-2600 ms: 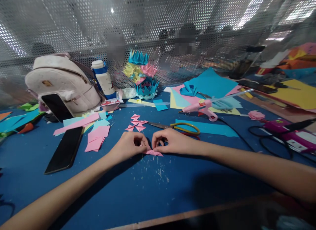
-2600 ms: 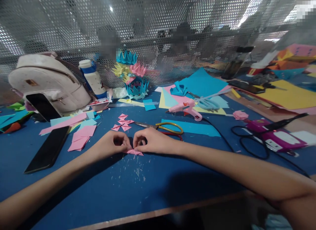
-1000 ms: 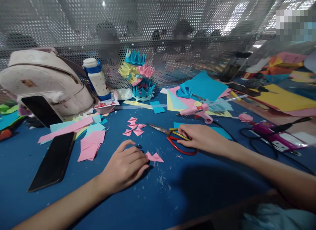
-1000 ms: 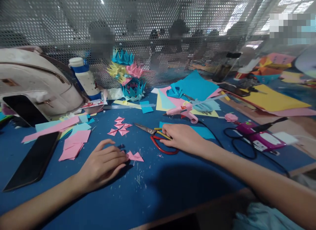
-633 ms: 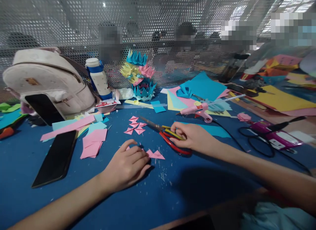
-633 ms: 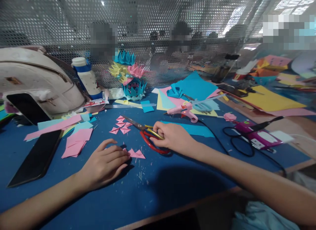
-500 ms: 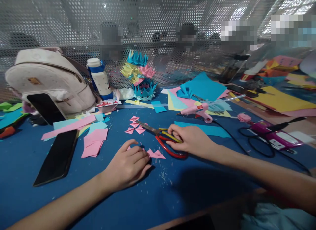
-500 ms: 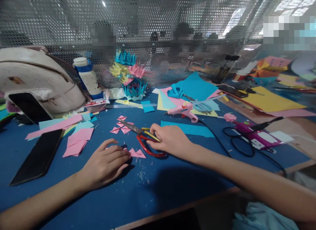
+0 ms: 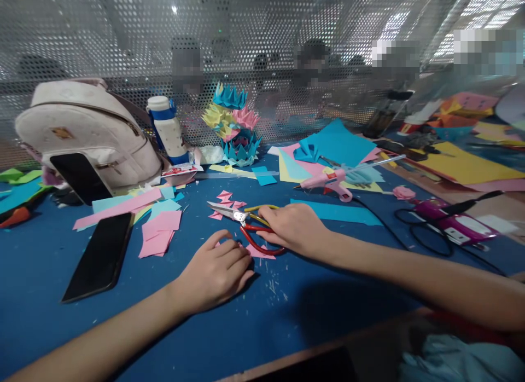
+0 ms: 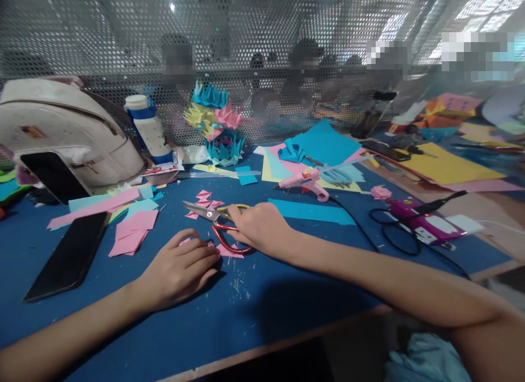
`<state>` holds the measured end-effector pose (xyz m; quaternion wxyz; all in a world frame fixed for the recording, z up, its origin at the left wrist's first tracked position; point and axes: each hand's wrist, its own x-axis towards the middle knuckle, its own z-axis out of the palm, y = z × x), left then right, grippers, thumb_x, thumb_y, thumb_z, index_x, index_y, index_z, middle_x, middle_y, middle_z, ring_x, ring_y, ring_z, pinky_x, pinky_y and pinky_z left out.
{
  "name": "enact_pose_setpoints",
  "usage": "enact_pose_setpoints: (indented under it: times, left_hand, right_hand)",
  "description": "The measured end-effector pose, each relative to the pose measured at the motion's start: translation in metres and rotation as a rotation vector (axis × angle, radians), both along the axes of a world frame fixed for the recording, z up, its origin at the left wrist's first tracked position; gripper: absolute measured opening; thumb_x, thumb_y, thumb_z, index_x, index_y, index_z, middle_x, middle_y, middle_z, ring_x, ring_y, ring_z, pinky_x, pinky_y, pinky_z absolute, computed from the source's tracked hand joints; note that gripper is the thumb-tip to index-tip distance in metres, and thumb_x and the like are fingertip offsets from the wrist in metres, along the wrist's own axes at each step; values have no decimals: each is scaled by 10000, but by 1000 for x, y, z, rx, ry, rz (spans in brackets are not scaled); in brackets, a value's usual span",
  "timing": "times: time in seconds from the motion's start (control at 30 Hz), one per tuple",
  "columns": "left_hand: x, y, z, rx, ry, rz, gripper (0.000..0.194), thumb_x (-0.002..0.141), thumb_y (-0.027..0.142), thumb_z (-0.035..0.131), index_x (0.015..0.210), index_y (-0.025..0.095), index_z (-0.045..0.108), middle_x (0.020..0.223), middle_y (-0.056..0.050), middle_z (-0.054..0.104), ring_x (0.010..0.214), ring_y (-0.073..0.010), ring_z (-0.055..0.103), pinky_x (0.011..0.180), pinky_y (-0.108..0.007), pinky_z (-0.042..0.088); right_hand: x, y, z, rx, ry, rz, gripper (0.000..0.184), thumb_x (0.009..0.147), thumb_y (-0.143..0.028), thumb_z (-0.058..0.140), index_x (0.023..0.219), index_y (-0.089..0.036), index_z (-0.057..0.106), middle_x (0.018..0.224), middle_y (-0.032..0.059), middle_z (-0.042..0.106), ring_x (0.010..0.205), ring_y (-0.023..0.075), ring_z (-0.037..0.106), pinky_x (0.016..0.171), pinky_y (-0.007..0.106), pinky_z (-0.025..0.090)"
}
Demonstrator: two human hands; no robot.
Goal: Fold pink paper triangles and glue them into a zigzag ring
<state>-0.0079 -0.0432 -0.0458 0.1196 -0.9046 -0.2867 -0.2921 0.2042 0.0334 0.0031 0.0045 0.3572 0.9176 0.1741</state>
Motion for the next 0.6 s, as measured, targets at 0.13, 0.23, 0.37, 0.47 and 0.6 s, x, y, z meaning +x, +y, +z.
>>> enact_pose_setpoints:
  times: [0.13,0.23,0.37,0.47,0.6]
  left_hand:
    - [0,0,1,10,-7,-2,178,987,243,547,995,122,677,931,-66,762,819,-203,672,925,-419,457]
    - [0,0,2,16,-9,-2,185,991,245,538,989,124,679,923,-69,764,813,-200,677,915,-418,471]
    - [0,-1,3,27,-21,-3,175,988,229,539,981,124,678,923,-59,769,796,-194,680,897,-418,484]
    - [1,-1,4,33,-24,-6,167,990,207,527,1003,128,674,938,-55,771,799,-187,684,879,-409,489]
    - [2,1,6,1,10,17,177,991,200,512,1041,127,665,995,-69,764,838,-197,684,864,-400,491]
  right_hand:
    - [-1,-4,-3,37,-1,50,343,923,-475,640,996,-145,577,721,65,720,574,187,620,534,311,125]
    - [0,-8,-5,85,49,129,245,928,-373,654,952,-142,575,719,58,712,582,176,605,546,319,154]
    - [0,-12,-8,161,107,223,58,940,-178,579,888,-155,566,680,39,674,585,171,584,568,328,192]
    - [0,-9,-13,186,140,269,116,949,-110,512,861,-158,571,647,29,652,580,160,561,581,321,213]
    - [0,-2,-20,167,116,290,126,922,-64,516,870,-148,593,617,22,646,558,148,540,586,311,228]
